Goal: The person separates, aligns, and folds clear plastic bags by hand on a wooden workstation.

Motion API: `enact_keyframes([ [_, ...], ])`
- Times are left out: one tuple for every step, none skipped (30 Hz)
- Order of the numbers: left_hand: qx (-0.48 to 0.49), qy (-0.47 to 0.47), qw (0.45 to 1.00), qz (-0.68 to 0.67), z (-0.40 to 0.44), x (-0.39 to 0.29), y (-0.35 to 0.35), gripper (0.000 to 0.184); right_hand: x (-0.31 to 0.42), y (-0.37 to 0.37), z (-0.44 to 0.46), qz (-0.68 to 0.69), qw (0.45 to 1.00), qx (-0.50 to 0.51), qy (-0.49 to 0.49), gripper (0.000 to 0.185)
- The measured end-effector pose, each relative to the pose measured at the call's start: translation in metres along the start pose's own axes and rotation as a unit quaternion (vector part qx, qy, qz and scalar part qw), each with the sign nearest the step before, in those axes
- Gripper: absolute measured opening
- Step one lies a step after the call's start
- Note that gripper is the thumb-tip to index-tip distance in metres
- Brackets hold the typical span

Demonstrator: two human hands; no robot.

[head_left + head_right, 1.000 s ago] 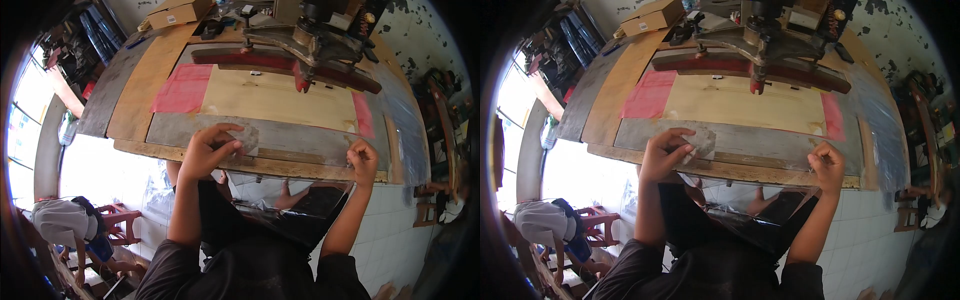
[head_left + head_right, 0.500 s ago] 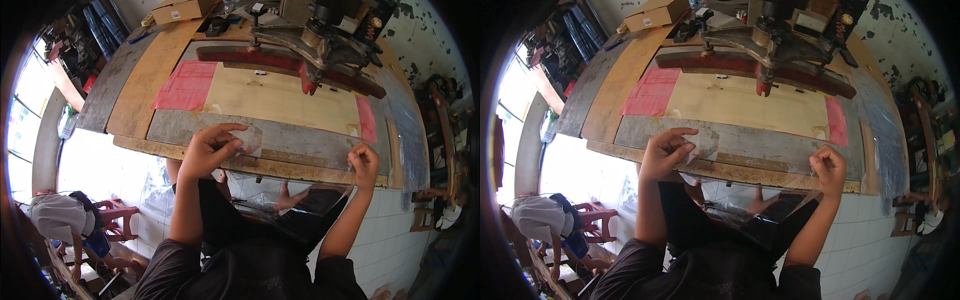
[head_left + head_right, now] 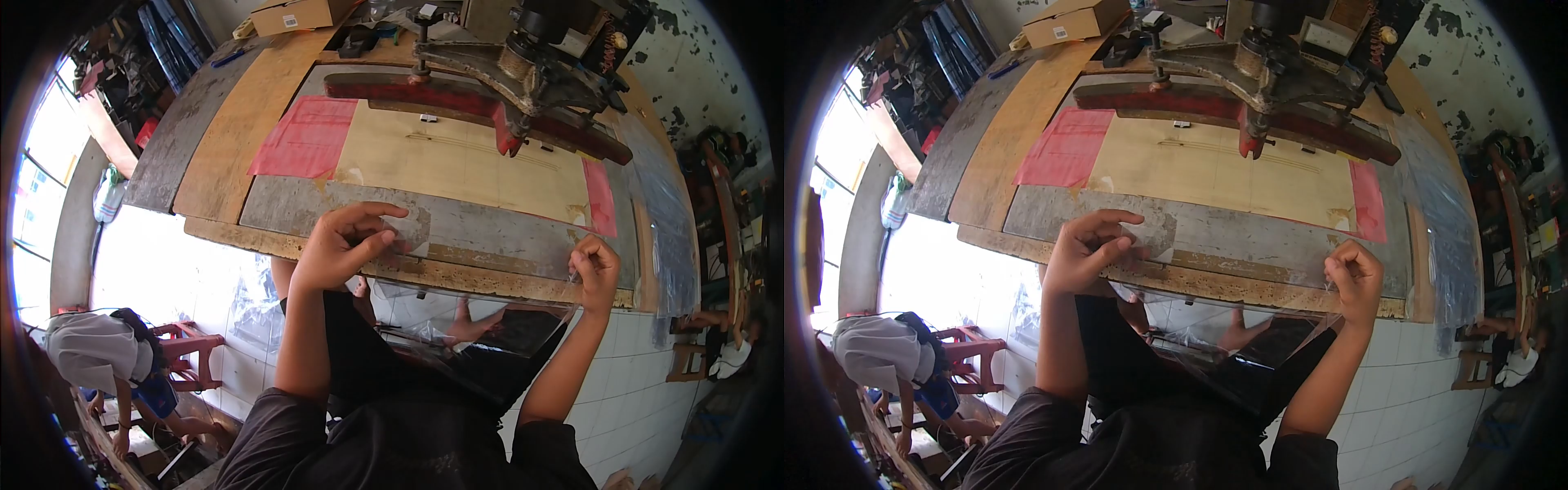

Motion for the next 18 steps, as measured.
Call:
enact_keyframes([
  [0.000,0.000,1.000,0.000,-0.0001,-0.0009,0.0000,0.032,0.0004,0.0000,0.0000,0.000,1.000,0.000,0.000,0.024],
  [-0.001,-0.003,1.000,0.004,-0.0001,-0.0018,-0.0001,0.032,0.0012,-0.0001,0.0000,-0.004,1.000,0.000,0.003,0.024],
  [-0.001,-0.006,1.000,0.007,-0.0002,-0.0026,-0.0002,0.032,0.0019,0.0000,0.0000,-0.008,1.000,0.000,0.006,0.024],
  [-0.001,-0.006,1.000,0.007,-0.0002,-0.0029,-0.0005,0.032,0.0019,0.0000,0.0000,-0.008,1.000,0.000,0.006,0.024],
  [-0.003,-0.003,1.000,0.005,-0.0003,-0.0028,-0.0006,0.032,0.0018,0.0001,0.0000,-0.004,1.000,0.001,0.006,0.024],
  [-0.005,0.000,1.000,0.002,-0.0004,-0.0026,-0.0007,0.032,0.0016,0.0001,0.0000,0.000,1.000,0.002,0.007,0.024],
  [-0.005,0.000,1.000,0.002,-0.0003,-0.0017,-0.0013,0.032,0.0013,0.0003,0.0000,0.000,1.000,0.002,0.007,0.024],
  [-0.010,0.001,1.000,0.000,0.0001,-0.0001,-0.0013,0.032,0.0012,0.0003,0.0001,0.002,1.000,0.002,0.009,0.024],
  [-0.014,0.002,1.000,-0.001,0.0002,0.0007,-0.0011,0.032,0.0011,0.0004,0.0001,0.004,1.000,0.003,0.011,0.024],
  [-0.015,0.002,1.000,-0.001,0.0002,0.0004,-0.0011,0.032,0.0008,0.0008,0.0001,0.004,1.000,0.003,0.011,0.024],
  [-0.016,0.006,1.000,0.002,0.0003,0.0004,-0.0009,0.032,0.0006,0.0011,0.0000,0.006,1.000,0.005,0.013,0.024],
  [-0.018,0.011,1.000,0.004,0.0005,0.0007,-0.0006,0.032,0.0008,0.0011,-0.0001,0.008,1.000,0.006,0.014,0.024],
  [-0.018,0.011,1.000,0.004,0.0008,0.0009,-0.0005,0.032,0.0010,0.0010,0.0000,0.008,1.000,0.007,0.015,0.024],
  [-0.019,0.008,1.000,0.008,0.0012,0.0012,-0.0004,0.031,0.0011,0.0008,0.0001,0.008,1.000,0.006,0.015,0.024],
  [-0.020,0.005,1.000,0.012,0.0013,0.0013,-0.0003,0.031,0.0014,0.0007,0.0001,0.009,1.000,0.006,0.015,0.025],
  [-0.020,0.005,1.000,0.011,0.0011,0.0015,-0.0002,0.031,0.0015,0.0005,0.0000,0.009,1.000,0.006,0.015,0.025],
  [-0.019,0.005,1.000,0.009,0.0008,0.0016,-0.0002,0.030,0.0017,0.0004,0.0000,0.008,1.000,0.006,0.015,0.024],
  [-0.019,0.005,1.000,0.007,0.0007,0.0017,-0.0003,0.029,0.0018,0.0004,0.0000,0.006,1.000,0.006,0.016,0.024],
])
Point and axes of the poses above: each hand's wrist, its own z-axis towards the middle knuckle, its own y-axis out of the back of the hand, x = y × z, the point moved 6 cm from there along z, towards the middle knuckle, and after that the axes turned 8 degrees about -x, right-handed, at the moved point
